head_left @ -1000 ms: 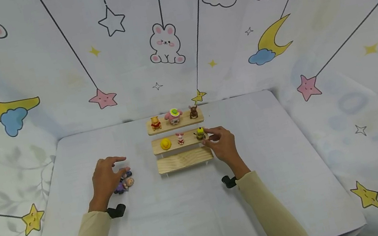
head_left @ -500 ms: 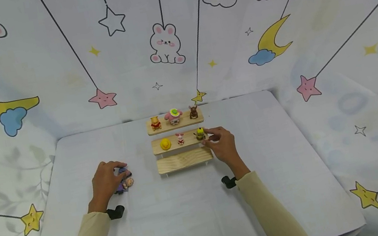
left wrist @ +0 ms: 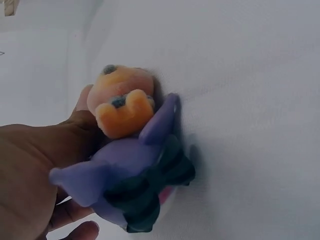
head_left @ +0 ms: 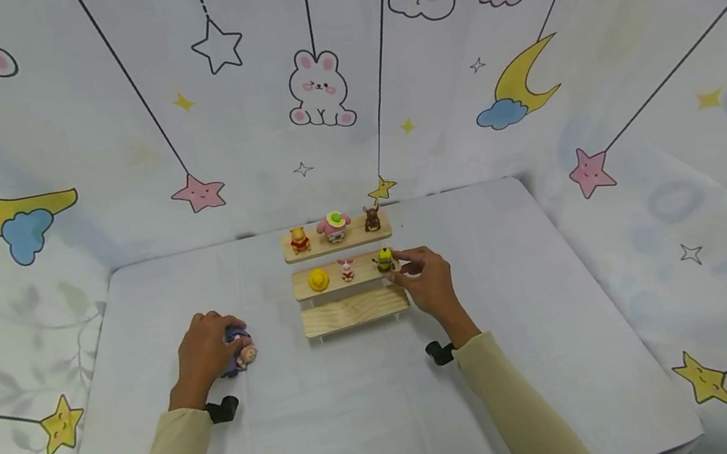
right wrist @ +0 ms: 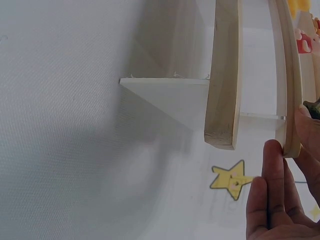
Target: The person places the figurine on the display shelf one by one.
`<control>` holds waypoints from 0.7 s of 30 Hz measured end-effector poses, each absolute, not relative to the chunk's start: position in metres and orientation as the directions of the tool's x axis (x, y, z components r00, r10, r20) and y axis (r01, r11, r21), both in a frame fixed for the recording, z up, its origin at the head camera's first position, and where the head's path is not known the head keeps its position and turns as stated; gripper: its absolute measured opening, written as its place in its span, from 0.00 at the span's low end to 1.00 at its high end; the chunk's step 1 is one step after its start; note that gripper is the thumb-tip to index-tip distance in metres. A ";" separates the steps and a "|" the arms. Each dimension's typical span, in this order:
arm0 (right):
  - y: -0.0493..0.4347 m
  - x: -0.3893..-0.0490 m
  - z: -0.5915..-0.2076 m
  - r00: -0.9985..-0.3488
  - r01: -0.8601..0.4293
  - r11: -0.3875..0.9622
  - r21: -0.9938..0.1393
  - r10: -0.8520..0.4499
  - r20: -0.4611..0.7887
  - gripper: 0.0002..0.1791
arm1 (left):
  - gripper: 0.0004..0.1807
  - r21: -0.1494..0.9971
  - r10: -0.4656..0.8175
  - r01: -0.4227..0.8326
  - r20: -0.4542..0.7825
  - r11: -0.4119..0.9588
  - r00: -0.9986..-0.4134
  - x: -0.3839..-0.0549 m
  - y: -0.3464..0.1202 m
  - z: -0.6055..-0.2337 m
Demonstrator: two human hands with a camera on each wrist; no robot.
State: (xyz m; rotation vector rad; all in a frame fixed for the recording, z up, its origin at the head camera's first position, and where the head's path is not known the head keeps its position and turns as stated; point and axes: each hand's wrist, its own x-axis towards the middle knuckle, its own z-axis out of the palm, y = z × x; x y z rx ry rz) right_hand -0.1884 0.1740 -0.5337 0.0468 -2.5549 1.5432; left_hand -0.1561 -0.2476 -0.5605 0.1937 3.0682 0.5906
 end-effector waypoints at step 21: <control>0.174 -0.188 -0.534 -0.986 -0.121 0.481 -0.868 0.046 0.163 0.24 | 0.22 0.473 0.057 0.141 0.186 0.870 -0.981 -0.155 -0.237 -0.558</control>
